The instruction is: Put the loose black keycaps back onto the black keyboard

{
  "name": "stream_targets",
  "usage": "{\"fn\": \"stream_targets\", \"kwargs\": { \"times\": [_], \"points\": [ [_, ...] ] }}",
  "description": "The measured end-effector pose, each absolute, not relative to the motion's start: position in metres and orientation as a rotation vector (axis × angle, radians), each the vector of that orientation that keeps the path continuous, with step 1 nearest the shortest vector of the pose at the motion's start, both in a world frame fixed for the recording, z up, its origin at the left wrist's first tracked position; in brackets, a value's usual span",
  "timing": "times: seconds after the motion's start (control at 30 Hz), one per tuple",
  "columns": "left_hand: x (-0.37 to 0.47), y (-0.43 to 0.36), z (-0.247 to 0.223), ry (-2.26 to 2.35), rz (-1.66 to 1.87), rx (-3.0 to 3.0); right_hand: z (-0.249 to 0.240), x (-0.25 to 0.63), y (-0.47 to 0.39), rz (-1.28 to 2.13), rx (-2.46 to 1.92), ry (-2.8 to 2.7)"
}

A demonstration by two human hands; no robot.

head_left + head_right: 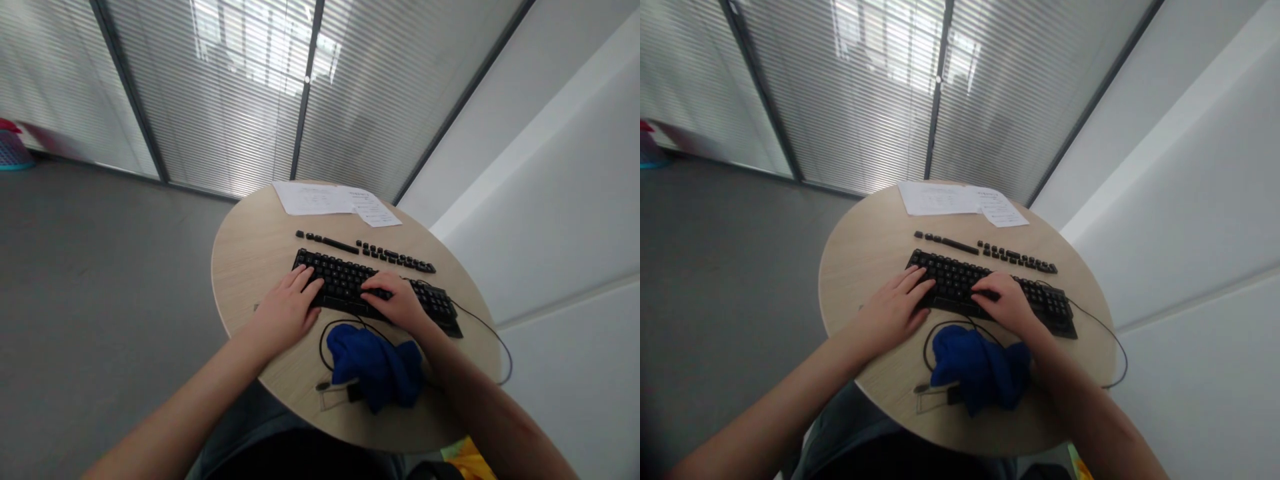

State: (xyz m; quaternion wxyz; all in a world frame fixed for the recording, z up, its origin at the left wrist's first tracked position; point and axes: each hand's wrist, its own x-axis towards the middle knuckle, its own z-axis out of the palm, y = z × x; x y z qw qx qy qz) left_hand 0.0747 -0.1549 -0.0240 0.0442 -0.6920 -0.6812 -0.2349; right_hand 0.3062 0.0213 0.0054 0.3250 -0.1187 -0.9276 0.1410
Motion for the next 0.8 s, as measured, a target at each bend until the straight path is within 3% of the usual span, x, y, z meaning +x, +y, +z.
{"fn": "stream_targets", "kwargs": {
  "times": [0.27,0.8],
  "points": [
    [0.073,-0.157,-0.019,-2.076,-0.66,-2.104,-0.018,0.299,0.025,0.368,-0.229,-2.378],
    [0.069,-0.159,-0.014,-2.05,-0.591,-2.127,-0.016,0.296,0.026,0.265,-0.144,-2.441]
  ]
}}
